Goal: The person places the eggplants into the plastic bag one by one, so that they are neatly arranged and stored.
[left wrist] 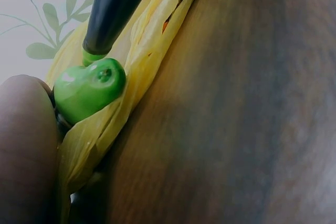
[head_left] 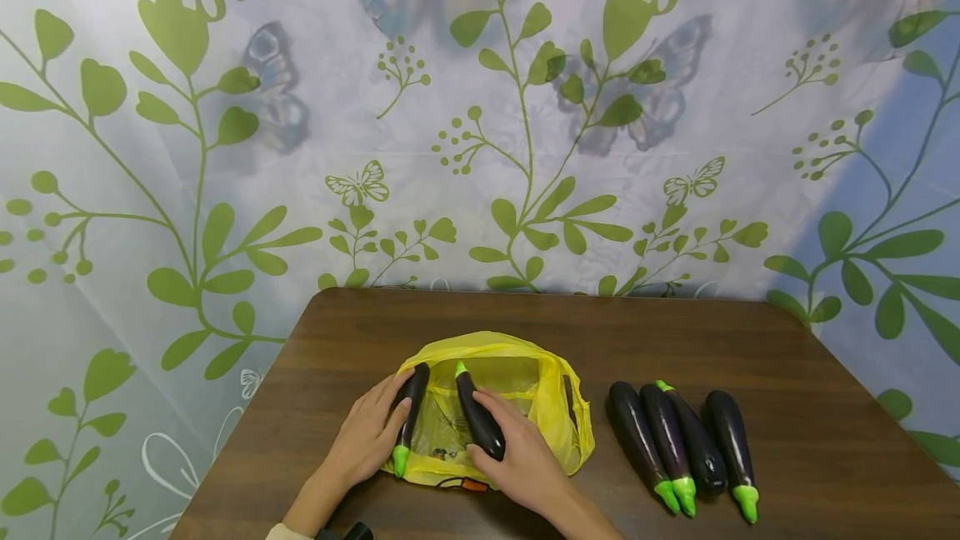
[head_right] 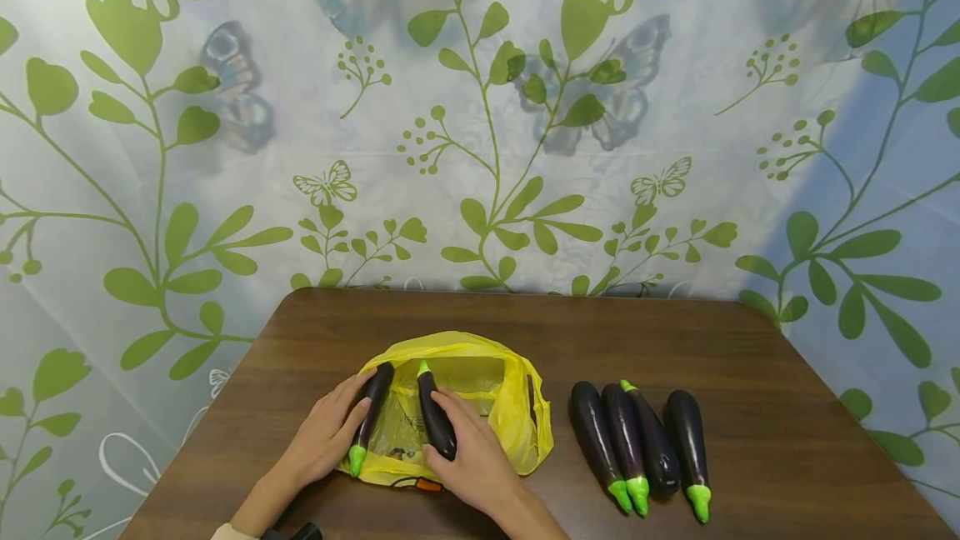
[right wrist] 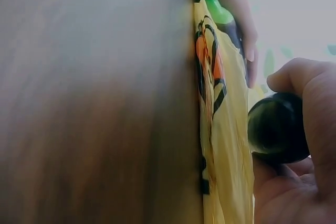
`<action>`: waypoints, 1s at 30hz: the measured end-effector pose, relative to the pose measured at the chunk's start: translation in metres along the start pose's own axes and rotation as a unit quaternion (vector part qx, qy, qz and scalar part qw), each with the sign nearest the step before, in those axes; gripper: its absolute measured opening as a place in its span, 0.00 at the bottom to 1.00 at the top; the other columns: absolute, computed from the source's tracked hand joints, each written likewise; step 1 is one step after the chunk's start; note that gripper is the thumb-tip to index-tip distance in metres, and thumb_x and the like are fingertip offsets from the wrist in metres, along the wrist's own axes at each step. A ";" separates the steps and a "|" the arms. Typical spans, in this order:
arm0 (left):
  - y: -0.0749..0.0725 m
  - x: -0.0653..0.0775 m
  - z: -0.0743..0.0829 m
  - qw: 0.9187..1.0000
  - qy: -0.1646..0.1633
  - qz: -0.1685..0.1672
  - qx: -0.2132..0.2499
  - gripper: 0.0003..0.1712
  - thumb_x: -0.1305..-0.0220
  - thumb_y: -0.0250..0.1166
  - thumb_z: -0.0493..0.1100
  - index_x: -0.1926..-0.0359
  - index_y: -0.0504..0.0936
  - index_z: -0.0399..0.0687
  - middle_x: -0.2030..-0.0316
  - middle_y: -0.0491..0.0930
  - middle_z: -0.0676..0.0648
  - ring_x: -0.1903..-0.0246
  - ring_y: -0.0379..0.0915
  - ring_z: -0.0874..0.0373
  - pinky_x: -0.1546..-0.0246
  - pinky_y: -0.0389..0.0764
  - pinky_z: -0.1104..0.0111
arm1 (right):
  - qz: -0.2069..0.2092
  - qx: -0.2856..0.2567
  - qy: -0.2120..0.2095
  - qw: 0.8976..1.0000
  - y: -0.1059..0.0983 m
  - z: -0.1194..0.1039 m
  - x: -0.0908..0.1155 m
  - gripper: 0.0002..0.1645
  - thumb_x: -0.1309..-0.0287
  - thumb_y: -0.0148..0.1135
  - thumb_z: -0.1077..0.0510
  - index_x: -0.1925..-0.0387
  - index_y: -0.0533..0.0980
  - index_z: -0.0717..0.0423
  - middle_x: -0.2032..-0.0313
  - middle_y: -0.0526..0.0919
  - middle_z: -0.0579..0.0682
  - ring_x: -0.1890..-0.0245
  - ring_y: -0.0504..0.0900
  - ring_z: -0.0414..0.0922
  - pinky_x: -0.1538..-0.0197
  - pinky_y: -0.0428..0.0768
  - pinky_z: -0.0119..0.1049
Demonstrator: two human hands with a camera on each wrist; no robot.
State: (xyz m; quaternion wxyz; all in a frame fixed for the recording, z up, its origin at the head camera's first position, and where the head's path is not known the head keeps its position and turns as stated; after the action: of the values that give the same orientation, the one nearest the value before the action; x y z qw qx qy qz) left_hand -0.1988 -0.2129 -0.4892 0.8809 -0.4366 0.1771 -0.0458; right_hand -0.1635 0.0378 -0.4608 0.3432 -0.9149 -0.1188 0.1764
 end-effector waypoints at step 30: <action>-0.001 0.001 0.001 1.000 0.001 0.004 -0.004 0.29 0.17 0.46 0.57 0.21 0.63 0.60 0.25 0.66 0.42 0.27 0.63 0.38 0.30 0.61 0.36 | -0.011 -0.038 0.017 0.999 0.030 -0.007 -0.017 0.40 0.35 0.69 0.45 0.26 0.68 0.48 0.30 0.74 0.51 0.36 0.79 0.52 0.42 0.83 0.50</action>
State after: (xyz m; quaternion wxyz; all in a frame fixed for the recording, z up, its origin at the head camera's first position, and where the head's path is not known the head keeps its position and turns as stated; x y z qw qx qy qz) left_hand -0.1979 -0.2125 -0.4880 0.8793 -0.4391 0.1796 -0.0417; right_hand -0.1730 0.0059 -0.4714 0.3123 -0.9287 -0.1299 0.1522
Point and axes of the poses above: each hand's wrist, its own x-axis away from the middle knuckle, its own y-axis out of the palm, z = x × y, the point moved 3 cm from there along -x, towards the middle knuckle
